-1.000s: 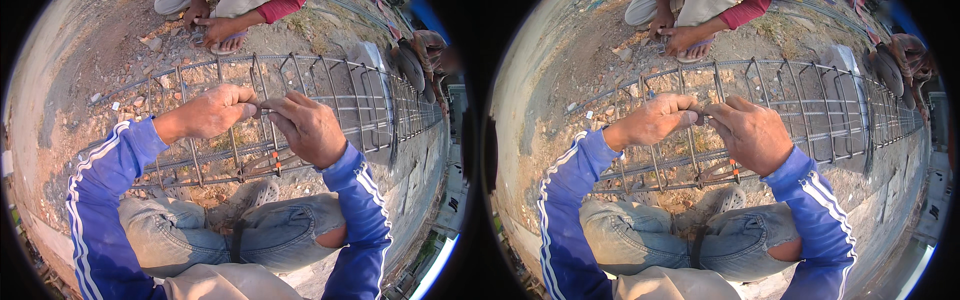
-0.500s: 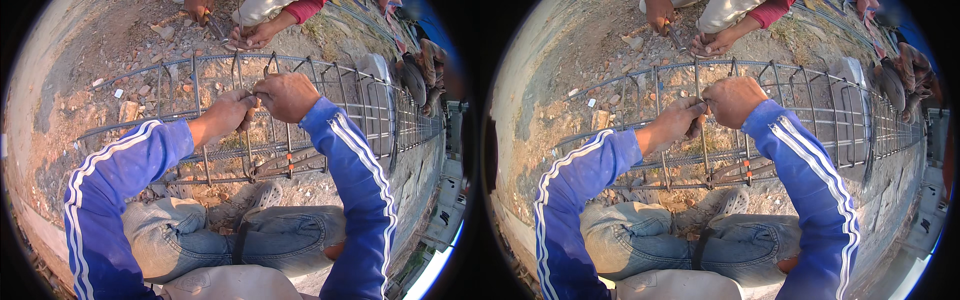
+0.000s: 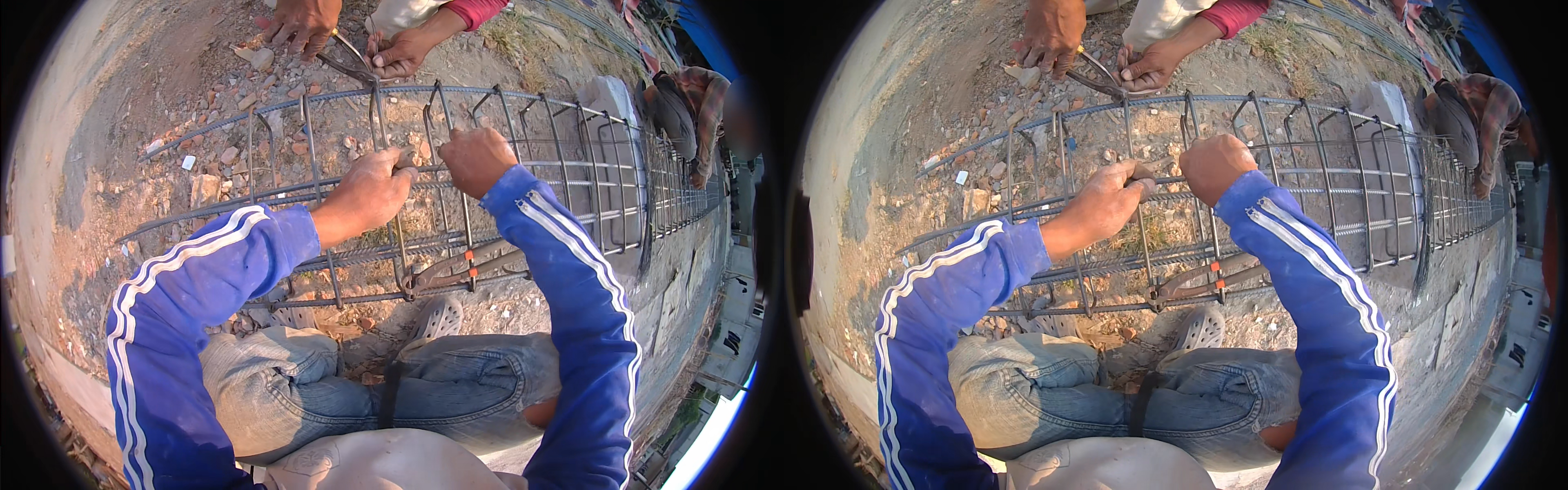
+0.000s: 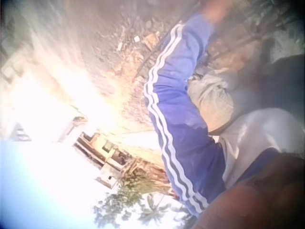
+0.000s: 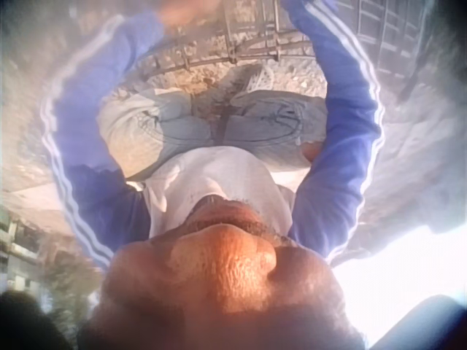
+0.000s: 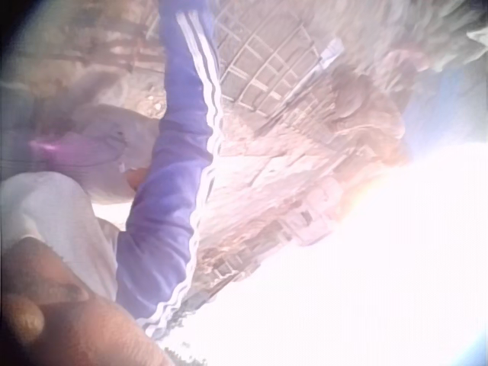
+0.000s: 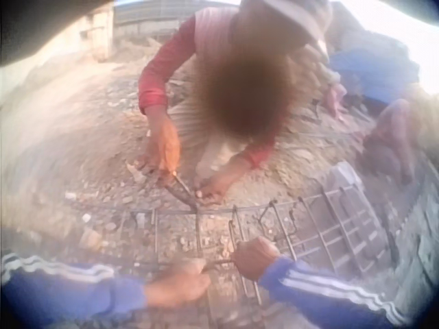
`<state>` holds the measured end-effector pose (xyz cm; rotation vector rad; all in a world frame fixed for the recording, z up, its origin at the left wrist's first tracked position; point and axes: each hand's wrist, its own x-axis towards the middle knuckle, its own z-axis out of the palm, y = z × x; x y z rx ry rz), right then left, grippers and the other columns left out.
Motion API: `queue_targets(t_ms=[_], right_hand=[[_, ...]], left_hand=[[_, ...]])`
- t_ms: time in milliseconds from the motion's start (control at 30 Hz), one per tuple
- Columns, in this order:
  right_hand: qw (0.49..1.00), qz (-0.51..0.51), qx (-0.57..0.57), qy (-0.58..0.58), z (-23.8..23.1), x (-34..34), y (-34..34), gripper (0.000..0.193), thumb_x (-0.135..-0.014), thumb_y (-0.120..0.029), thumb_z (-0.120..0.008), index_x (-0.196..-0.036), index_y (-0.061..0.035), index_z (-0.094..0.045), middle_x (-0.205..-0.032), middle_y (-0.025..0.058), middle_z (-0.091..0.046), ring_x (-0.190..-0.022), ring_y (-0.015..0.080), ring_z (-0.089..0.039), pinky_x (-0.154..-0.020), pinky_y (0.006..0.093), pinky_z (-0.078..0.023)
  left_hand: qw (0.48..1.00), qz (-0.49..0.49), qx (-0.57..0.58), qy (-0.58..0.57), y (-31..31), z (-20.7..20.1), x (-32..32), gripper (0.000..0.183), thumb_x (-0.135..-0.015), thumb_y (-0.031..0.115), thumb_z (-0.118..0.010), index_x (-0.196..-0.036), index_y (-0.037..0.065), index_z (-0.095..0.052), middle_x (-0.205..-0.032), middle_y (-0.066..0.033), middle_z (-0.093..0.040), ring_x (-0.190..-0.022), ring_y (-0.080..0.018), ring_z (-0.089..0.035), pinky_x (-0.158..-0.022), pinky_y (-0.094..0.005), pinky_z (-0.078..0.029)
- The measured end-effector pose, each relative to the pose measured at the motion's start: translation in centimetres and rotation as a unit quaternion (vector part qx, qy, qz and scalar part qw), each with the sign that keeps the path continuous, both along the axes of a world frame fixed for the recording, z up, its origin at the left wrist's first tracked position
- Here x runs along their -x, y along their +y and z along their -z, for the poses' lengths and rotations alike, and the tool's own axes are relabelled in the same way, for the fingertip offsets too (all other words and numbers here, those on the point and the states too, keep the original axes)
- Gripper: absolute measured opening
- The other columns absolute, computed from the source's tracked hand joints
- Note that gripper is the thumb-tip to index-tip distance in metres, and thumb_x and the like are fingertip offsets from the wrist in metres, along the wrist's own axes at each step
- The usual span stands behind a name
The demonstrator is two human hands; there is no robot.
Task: The person ties individual rebar rods together with wire to assemble a cage structure, using pliers to twist and cut the wire.
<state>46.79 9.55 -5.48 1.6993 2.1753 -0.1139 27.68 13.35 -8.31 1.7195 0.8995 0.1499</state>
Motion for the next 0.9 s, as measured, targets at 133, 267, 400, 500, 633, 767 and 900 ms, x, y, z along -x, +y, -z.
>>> queue_targets(t_ms=[133,267,400,500,633,767,900], right_hand=[[0.998,-0.052,0.033,0.008,1.7,1.2,0.1,0.014,-0.077,-0.013,-0.061,-0.082,-0.0079,-0.073,-0.082,0.0126,-0.071,-0.080,0.0279,-0.070,-0.067,0.0399,-0.055],[0.995,-0.060,0.060,0.050,2.3,1.2,0.7,0.014,-0.076,-0.013,-0.062,-0.083,-0.0069,-0.073,-0.084,0.0126,-0.071,-0.082,0.0279,-0.070,-0.070,0.0397,-0.055],[0.987,-0.051,0.055,0.142,2.3,0.4,0.5,0.016,-0.077,-0.012,-0.062,-0.087,-0.0065,-0.072,-0.089,0.0134,-0.071,-0.087,0.0289,-0.069,-0.074,0.0410,-0.054],[0.998,0.015,0.023,0.058,2.2,0.8,0.8,0.016,-0.074,-0.012,-0.063,-0.086,-0.0102,-0.071,-0.085,0.0126,-0.069,-0.086,0.0301,-0.068,-0.077,0.0427,-0.051],[0.991,0.052,0.086,0.087,0.8,0.6,1.4,0.017,-0.077,-0.017,-0.063,-0.089,-0.0077,-0.071,-0.088,0.0155,-0.069,-0.086,0.0329,-0.067,-0.078,0.0432,-0.051],[0.971,0.058,0.159,0.170,3.1,0.7,2.7,0.020,-0.077,-0.019,-0.062,-0.088,-0.0047,-0.070,-0.088,0.0189,-0.068,-0.087,0.0361,-0.065,-0.080,0.0442,-0.050],[0.977,0.002,0.077,0.198,3.8,2.9,3.3,0.022,-0.076,-0.017,-0.058,-0.088,-0.0038,-0.070,-0.089,0.0188,-0.068,-0.088,0.0374,-0.065,-0.081,0.0451,-0.050]], left_hand=[[0.974,0.082,0.178,0.116,-1.3,-1.3,-0.9,0.036,-0.097,0.020,-0.047,-0.117,-0.010,-0.052,-0.088,-0.0153,-0.062,-0.062,-0.0172,-0.064,-0.045,-0.0322,-0.049],[0.941,0.061,0.283,0.173,-2.5,1.6,-3.7,0.040,-0.097,0.015,-0.043,-0.129,-0.009,-0.041,-0.117,-0.0233,-0.056,-0.069,-0.0241,-0.068,-0.049,-0.0363,-0.056],[0.905,-0.097,0.409,0.061,-4.0,1.5,-4.2,0.032,-0.096,0.012,-0.040,-0.122,-0.004,-0.043,-0.099,-0.0163,-0.059,-0.064,-0.0228,-0.065,-0.049,-0.0372,-0.056],[0.909,-0.097,0.395,0.089,-3.2,0.5,-3.7,0.021,-0.094,0.009,-0.039,-0.108,0.000,-0.051,-0.083,-0.0096,-0.058,-0.058,-0.0181,-0.060,-0.047,-0.0338,-0.053],[0.920,-0.041,0.370,0.123,-1.5,0.6,-2.0,0.018,-0.091,0.009,-0.043,-0.086,0.001,-0.058,-0.068,-0.0076,-0.057,-0.050,-0.0163,-0.057,-0.042,-0.0334,-0.048],[0.937,0.033,0.317,0.142,-0.3,-1.7,-0.1,0.023,-0.091,0.012,-0.043,-0.094,-0.003,-0.061,-0.066,-0.0042,-0.055,-0.042,-0.0130,-0.052,-0.037,-0.0297,-0.043],[0.954,0.276,0.051,0.105,1.9,2.5,2.6,0.026,-0.091,0.013,-0.045,-0.092,-0.004,-0.064,-0.066,-0.0073,-0.056,-0.043,-0.0152,-0.053,-0.039,-0.0317,-0.044]])
